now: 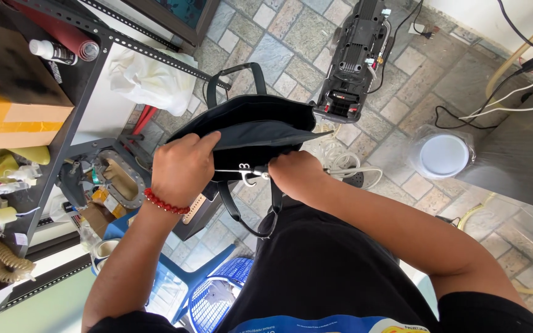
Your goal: Cleaning the interior and exterior of a black leather tote bag using brushes, soap, and cloths.
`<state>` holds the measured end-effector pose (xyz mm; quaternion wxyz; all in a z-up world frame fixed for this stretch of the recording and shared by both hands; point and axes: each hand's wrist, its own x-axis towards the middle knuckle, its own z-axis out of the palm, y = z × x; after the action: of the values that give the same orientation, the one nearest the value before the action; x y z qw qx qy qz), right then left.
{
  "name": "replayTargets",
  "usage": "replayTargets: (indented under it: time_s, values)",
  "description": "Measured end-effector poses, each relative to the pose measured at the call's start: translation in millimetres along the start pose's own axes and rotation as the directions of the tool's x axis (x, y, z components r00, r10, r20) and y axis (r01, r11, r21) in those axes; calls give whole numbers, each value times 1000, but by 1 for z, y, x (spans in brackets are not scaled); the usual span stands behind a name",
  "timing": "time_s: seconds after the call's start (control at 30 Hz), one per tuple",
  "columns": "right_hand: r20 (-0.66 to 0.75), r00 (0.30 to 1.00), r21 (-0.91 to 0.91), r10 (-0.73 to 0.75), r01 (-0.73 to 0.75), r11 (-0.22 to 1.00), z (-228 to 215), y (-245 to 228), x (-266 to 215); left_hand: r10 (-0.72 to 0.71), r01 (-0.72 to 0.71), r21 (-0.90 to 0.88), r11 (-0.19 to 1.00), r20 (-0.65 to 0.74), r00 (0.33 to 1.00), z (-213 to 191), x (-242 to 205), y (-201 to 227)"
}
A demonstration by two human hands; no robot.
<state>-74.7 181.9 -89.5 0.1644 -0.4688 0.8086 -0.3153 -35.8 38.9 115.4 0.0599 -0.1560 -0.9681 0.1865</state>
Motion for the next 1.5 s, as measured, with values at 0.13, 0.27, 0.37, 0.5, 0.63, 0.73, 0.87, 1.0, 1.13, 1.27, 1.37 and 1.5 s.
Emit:
replayTargets:
  time_s: [0.13,0.27,0.37,0.5,0.63,0.73,0.87,1.0,1.13,1.27,1.37,1.5]
  values:
    - [61,990,74,128,-133,988,-22,13,-14,-26,26,4,1000,-1,1000,-7,8,-6]
    - [31,971,64,235,-237,969,-29,29,-27,-12,12,-11,1000,-24,1000,-5,13,-10]
    - [-24,967,25,252,-251,968,-46,32,-38,-2,2,1,1000,-35,999,-1,17,-12]
    - [72,950,-53,305,-302,952,-56,43,-45,21,-20,15,1000,-52,998,2,19,-20]
    - [82,950,-117,300,-290,950,-58,56,-47,41,-41,7,999,-95,995,6,21,-20]
    - [93,953,-166,290,-272,948,-56,62,-46,62,-62,7,998,-125,990,7,23,-17]
    - [117,955,-139,271,-255,957,-59,61,-41,69,-70,2,998,-136,988,12,24,-18]
    - [201,945,-10,260,-263,965,-63,71,-40,70,-75,-24,997,-156,985,12,23,-20]
    - [330,908,34,258,-285,958,-63,99,-44,71,-75,-16,997,-169,983,14,21,-19]
    - [393,881,61,265,-312,948,-58,116,-55,83,-83,9,997,-145,986,15,20,-15]
    - [352,892,38,283,-315,948,-56,106,-64,95,-96,4,995,-124,988,14,20,-12]
    - [323,862,-113,391,-375,920,-78,57,-71,101,-101,2,995,-69,992,10,24,-7]
